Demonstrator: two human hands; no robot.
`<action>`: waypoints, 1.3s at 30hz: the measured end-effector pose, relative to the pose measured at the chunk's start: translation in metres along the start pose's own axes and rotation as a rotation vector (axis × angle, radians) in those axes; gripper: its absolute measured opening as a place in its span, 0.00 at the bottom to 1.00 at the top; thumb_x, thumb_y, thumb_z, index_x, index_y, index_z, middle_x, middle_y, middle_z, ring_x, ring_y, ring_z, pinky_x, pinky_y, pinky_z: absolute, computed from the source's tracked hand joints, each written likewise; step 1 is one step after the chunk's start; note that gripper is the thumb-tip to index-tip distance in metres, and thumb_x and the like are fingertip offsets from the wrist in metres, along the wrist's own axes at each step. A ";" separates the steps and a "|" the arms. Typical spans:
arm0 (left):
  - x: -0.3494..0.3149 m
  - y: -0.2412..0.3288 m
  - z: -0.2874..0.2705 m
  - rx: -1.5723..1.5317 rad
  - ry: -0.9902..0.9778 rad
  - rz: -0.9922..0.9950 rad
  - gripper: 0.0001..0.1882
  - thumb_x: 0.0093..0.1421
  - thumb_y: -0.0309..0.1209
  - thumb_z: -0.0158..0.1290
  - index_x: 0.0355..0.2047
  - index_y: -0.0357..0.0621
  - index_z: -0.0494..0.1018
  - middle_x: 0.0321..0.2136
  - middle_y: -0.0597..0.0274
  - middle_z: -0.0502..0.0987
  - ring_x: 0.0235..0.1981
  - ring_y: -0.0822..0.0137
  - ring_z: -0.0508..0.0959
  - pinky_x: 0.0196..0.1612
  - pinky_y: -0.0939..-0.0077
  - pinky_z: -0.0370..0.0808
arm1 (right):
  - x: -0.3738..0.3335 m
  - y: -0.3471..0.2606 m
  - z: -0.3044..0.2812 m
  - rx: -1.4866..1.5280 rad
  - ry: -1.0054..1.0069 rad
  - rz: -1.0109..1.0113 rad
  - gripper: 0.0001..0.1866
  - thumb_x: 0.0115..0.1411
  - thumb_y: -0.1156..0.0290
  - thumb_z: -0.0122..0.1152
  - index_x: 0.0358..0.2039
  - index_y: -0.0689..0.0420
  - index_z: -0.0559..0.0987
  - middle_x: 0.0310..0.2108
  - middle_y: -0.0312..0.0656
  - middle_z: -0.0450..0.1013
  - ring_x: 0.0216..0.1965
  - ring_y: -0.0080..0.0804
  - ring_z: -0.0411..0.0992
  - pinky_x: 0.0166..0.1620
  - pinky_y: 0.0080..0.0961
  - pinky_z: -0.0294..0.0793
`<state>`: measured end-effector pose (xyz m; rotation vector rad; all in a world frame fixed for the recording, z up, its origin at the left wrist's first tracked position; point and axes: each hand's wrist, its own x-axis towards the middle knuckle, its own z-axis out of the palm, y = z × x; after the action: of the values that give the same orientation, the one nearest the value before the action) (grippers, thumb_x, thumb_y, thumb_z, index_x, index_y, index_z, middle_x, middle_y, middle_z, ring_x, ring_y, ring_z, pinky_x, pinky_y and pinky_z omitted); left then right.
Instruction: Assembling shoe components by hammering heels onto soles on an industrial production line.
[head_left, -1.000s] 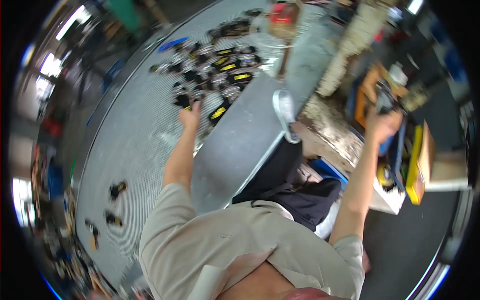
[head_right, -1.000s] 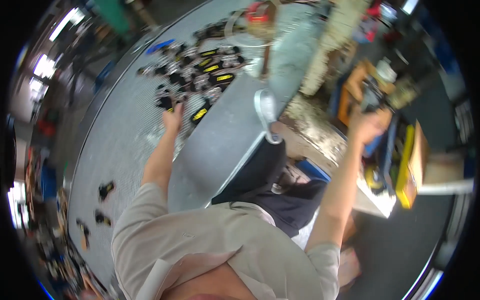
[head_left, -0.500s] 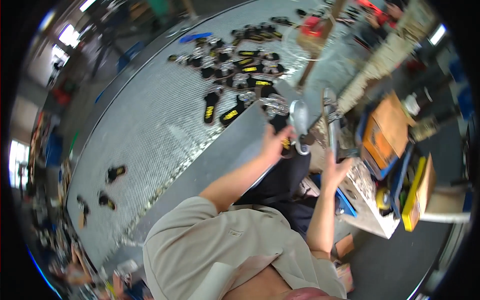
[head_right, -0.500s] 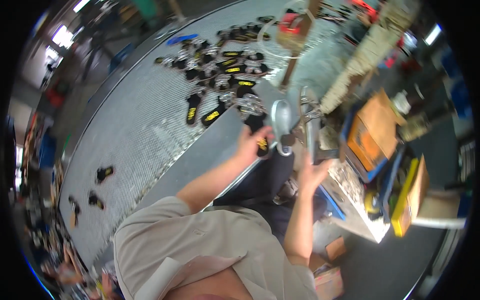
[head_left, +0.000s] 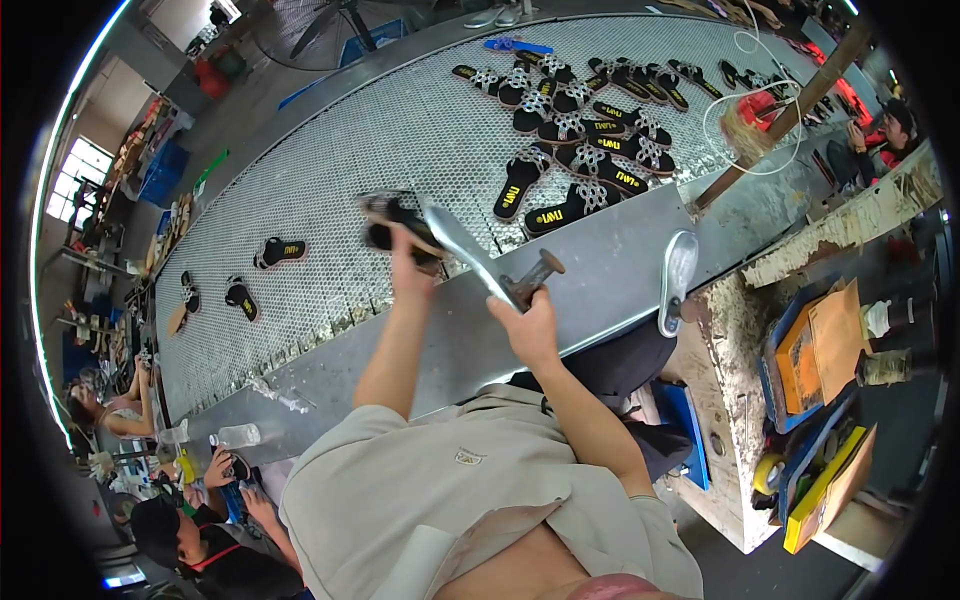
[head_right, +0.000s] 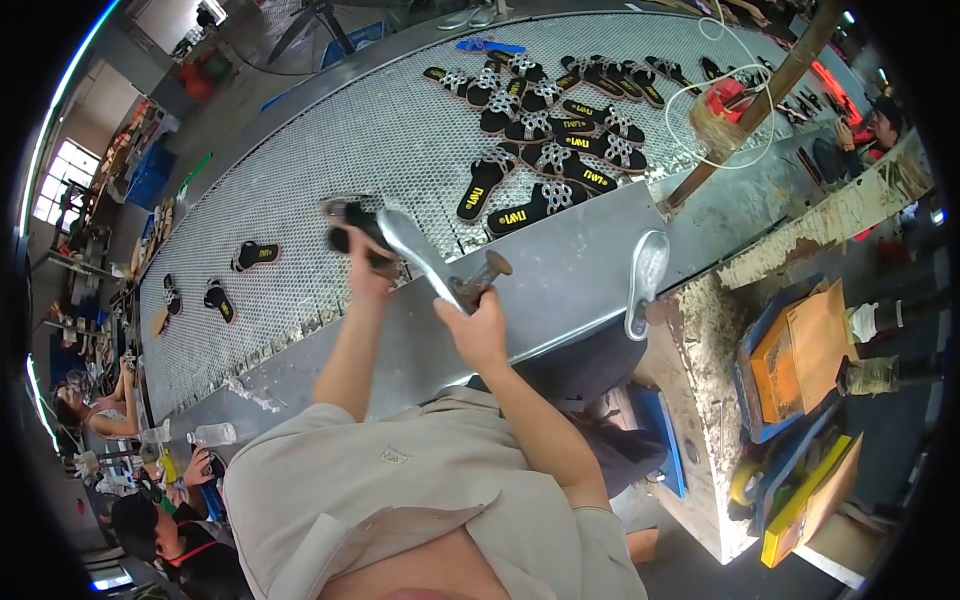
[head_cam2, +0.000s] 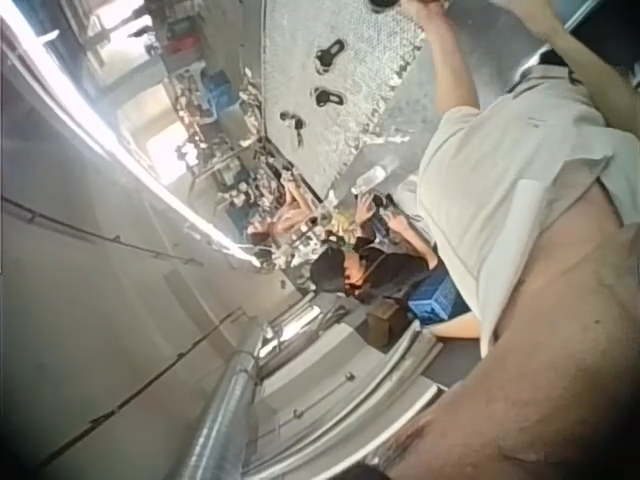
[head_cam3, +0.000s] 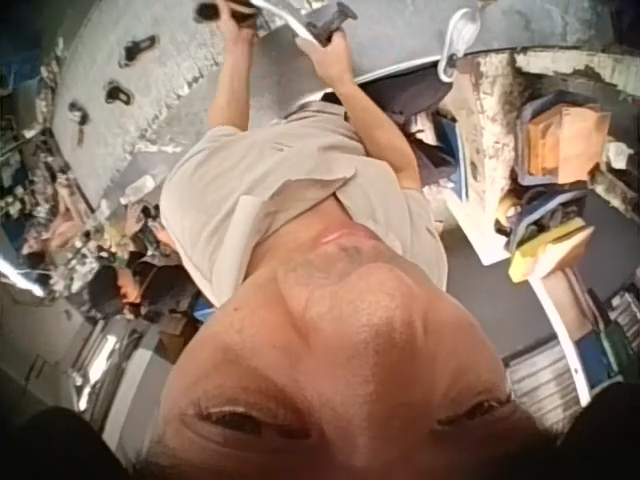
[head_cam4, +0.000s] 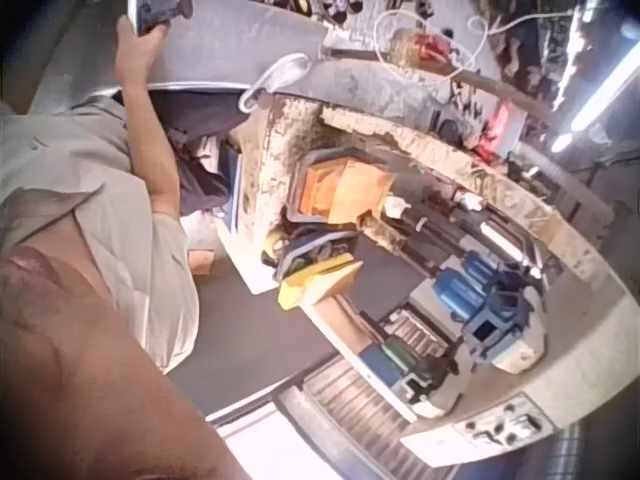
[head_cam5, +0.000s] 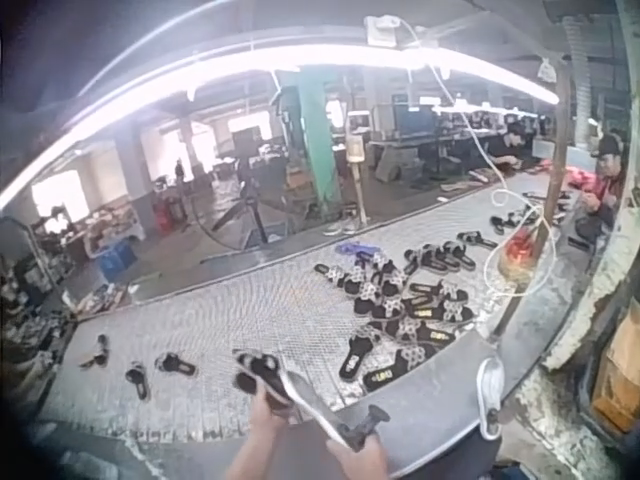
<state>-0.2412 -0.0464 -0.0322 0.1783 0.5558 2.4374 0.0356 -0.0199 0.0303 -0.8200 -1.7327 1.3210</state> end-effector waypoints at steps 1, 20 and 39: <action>0.021 0.032 -0.020 0.075 0.148 0.132 0.26 0.70 0.56 0.57 0.51 0.45 0.75 0.42 0.59 0.81 0.44 0.58 0.81 0.50 0.52 0.82 | -0.010 -0.001 -0.001 0.005 -0.051 0.022 0.33 0.56 0.59 0.77 0.55 0.65 0.74 0.47 0.51 0.79 0.48 0.41 0.79 0.54 0.36 0.76; -0.164 -0.219 0.170 0.211 -0.549 -0.765 0.39 0.74 0.65 0.35 0.62 0.42 0.70 0.53 0.51 0.80 0.52 0.56 0.82 0.57 0.55 0.80 | -0.009 0.007 -0.127 -0.274 0.701 -0.144 0.38 0.56 0.65 0.76 0.62 0.66 0.69 0.51 0.56 0.79 0.51 0.47 0.81 0.56 0.39 0.77; 0.121 -0.233 0.183 1.857 -0.756 0.749 0.25 0.67 0.31 0.50 0.62 0.30 0.73 0.54 0.29 0.75 0.58 0.35 0.75 0.64 0.50 0.71 | 0.014 -0.010 -0.501 -0.918 1.616 -0.068 0.24 0.52 0.68 0.73 0.40 0.72 0.71 0.40 0.66 0.72 0.55 0.68 0.68 0.63 0.56 0.65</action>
<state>-0.1623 0.2574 0.0311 2.1160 2.3399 1.2194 0.4681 0.2181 0.1145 -1.6066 -0.8088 -0.4533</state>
